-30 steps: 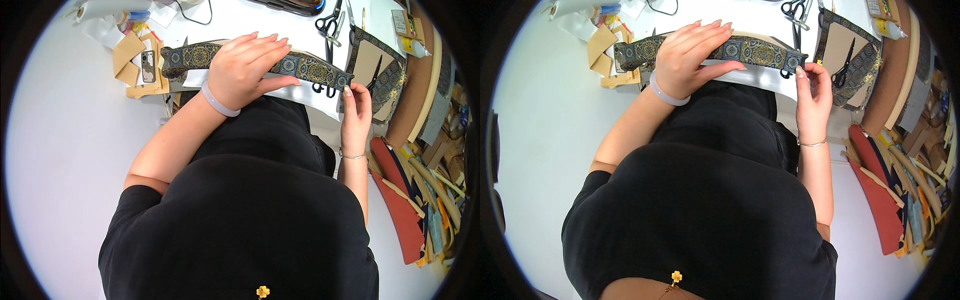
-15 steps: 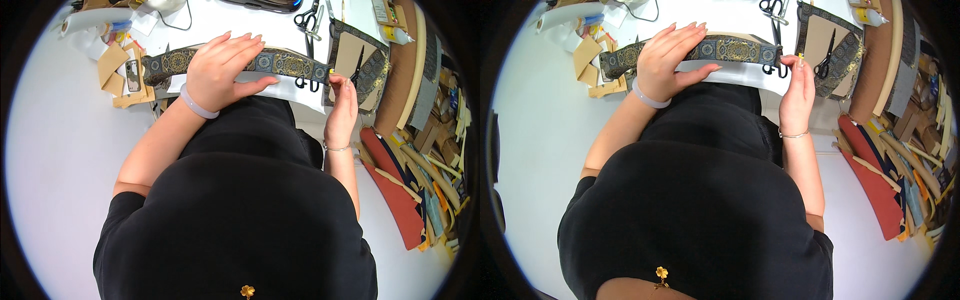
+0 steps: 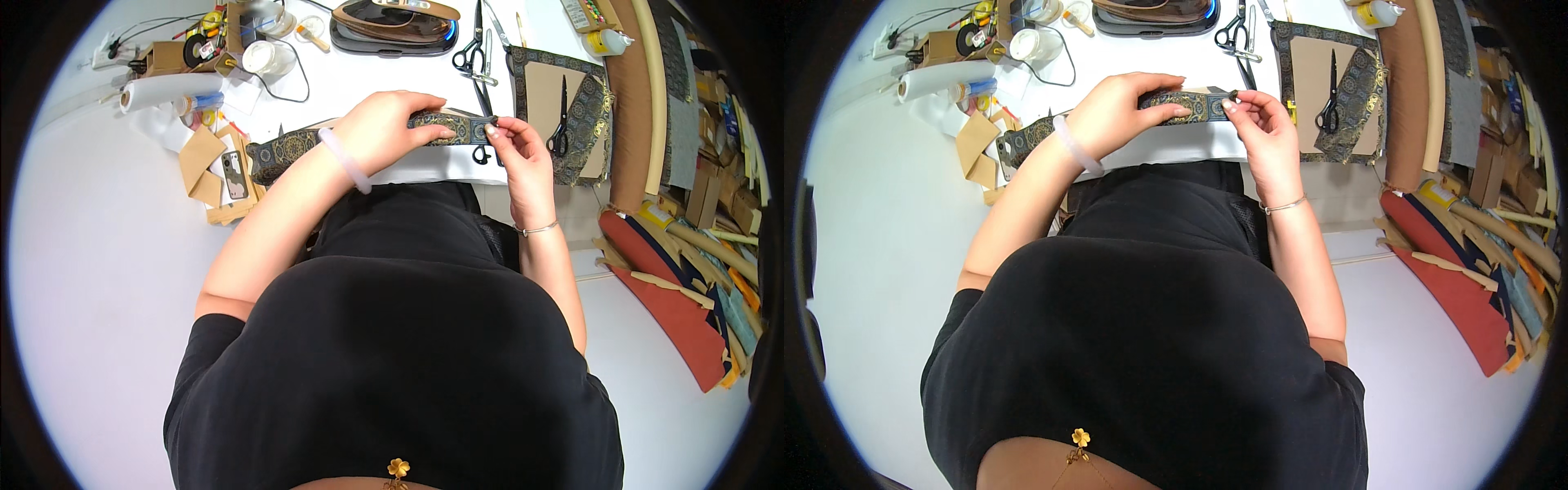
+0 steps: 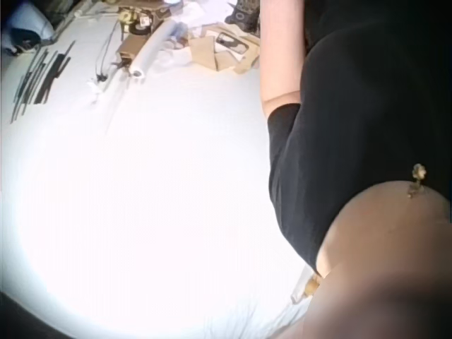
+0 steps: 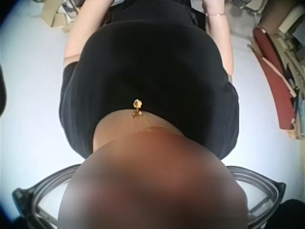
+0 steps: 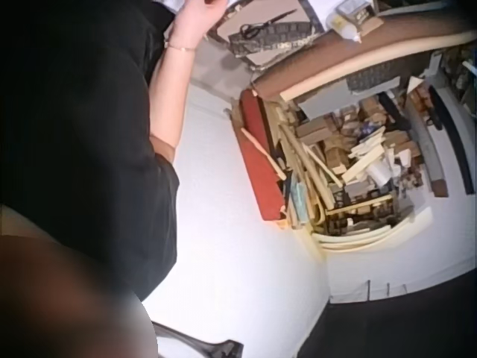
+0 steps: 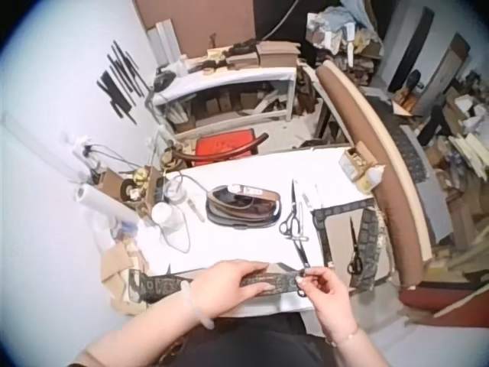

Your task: The person smooths and presses a patterned fabric onto a curved wooden frame using hands and a small iron. They repeatedly adjust the fabric edges, lift and reposition the frame, and use the iron to set the material. The person also handles a rectangular frame with fabric and cardboard backing, placing it aside.

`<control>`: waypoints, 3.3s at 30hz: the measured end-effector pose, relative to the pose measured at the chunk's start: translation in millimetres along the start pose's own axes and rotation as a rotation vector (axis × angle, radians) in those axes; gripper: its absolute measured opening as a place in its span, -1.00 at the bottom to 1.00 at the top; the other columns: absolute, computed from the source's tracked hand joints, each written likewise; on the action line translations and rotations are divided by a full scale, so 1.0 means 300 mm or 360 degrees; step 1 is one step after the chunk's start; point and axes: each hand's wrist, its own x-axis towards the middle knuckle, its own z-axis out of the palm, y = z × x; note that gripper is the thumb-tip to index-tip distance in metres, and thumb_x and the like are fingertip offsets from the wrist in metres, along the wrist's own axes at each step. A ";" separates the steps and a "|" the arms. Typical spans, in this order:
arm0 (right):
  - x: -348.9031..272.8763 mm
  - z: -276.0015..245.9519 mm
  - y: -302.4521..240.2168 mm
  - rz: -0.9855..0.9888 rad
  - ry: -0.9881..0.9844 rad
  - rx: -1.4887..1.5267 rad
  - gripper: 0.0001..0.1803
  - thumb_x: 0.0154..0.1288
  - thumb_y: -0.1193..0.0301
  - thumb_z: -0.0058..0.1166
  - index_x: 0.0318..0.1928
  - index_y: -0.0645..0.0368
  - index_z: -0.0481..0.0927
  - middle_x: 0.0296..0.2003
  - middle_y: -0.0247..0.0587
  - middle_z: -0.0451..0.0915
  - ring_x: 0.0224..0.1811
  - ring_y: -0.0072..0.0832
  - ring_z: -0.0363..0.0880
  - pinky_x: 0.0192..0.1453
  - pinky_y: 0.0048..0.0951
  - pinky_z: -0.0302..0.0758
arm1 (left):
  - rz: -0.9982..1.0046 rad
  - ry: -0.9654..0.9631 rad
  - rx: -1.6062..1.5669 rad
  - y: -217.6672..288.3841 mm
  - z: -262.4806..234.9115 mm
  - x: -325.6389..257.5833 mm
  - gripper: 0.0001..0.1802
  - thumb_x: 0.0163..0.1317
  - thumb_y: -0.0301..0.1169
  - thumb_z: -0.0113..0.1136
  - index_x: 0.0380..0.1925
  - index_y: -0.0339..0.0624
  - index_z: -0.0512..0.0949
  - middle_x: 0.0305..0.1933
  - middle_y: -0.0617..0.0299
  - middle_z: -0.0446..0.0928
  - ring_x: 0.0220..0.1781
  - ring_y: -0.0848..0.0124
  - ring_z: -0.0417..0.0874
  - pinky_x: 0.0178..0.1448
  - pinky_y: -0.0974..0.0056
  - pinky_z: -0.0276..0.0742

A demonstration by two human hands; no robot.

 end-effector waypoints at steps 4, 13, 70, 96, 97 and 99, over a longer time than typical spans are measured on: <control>0.001 -0.006 0.007 -0.0083 -0.0067 0.0056 -0.66 0.42 0.56 0.35 0.15 0.26 0.63 -0.13 -0.44 0.62 -0.05 -0.69 0.55 0.15 -0.64 0.50 | -0.0028 -0.0283 -0.0491 0.002 -0.005 0.065 -0.47 0.35 -0.42 0.44 0.32 -0.20 0.61 0.10 0.07 0.76 0.14 0.36 0.76 0.32 0.25 0.64; -0.002 0.001 0.022 -0.0061 -0.0017 0.0159 -0.65 0.40 0.53 0.39 0.15 0.25 0.64 -0.08 -0.41 0.64 -0.04 -0.69 0.56 0.12 -0.63 0.50 | -0.0123 -0.0305 -0.1002 -0.008 -0.006 0.130 -0.49 0.39 -0.53 0.37 0.33 -0.27 0.57 0.06 0.18 0.73 0.04 0.53 0.72 0.22 0.40 0.66; 0.009 0.043 -0.074 -0.1604 -0.0174 -0.1925 -0.45 0.34 0.15 0.38 0.27 0.02 0.63 0.29 -0.34 0.62 0.46 -0.32 0.50 0.68 0.15 0.09 | 0.0247 0.0701 -0.0494 0.023 0.089 0.163 -0.73 0.55 -0.51 0.12 0.18 -0.31 0.55 0.12 0.07 0.74 0.19 0.32 0.73 0.30 0.25 0.60; 0.008 0.196 0.002 -0.1643 -0.0304 -0.2303 -0.18 0.44 -0.06 0.21 0.50 0.17 0.38 0.36 -0.03 0.50 0.46 -0.08 0.41 0.63 0.03 0.20 | 0.0149 0.0801 0.1172 -0.249 -0.024 -0.382 -0.13 0.37 -0.08 0.32 0.55 -0.27 0.25 0.47 -0.03 0.45 0.59 0.03 0.37 0.70 -0.11 0.11; 0.006 0.183 -0.004 -0.1657 -0.0269 -0.2355 -0.16 0.45 -0.10 0.18 0.53 0.17 0.35 0.40 -0.02 0.46 0.50 -0.08 0.37 0.66 0.05 0.16 | 0.0153 0.0819 0.1189 -0.262 -0.035 -0.400 -0.11 0.38 -0.07 0.32 0.56 -0.27 0.24 0.49 -0.04 0.43 0.61 0.03 0.35 0.71 -0.11 0.09; -0.006 0.159 -0.017 -0.1671 -0.0184 -0.2440 -0.10 0.46 -0.16 0.12 0.57 0.16 0.30 0.49 0.01 0.39 0.59 -0.09 0.29 0.71 0.08 0.06 | 0.0128 0.0833 0.1211 -0.280 -0.050 -0.426 -0.09 0.38 -0.04 0.31 0.58 -0.27 0.21 0.54 -0.04 0.39 0.64 0.04 0.31 0.73 -0.11 0.05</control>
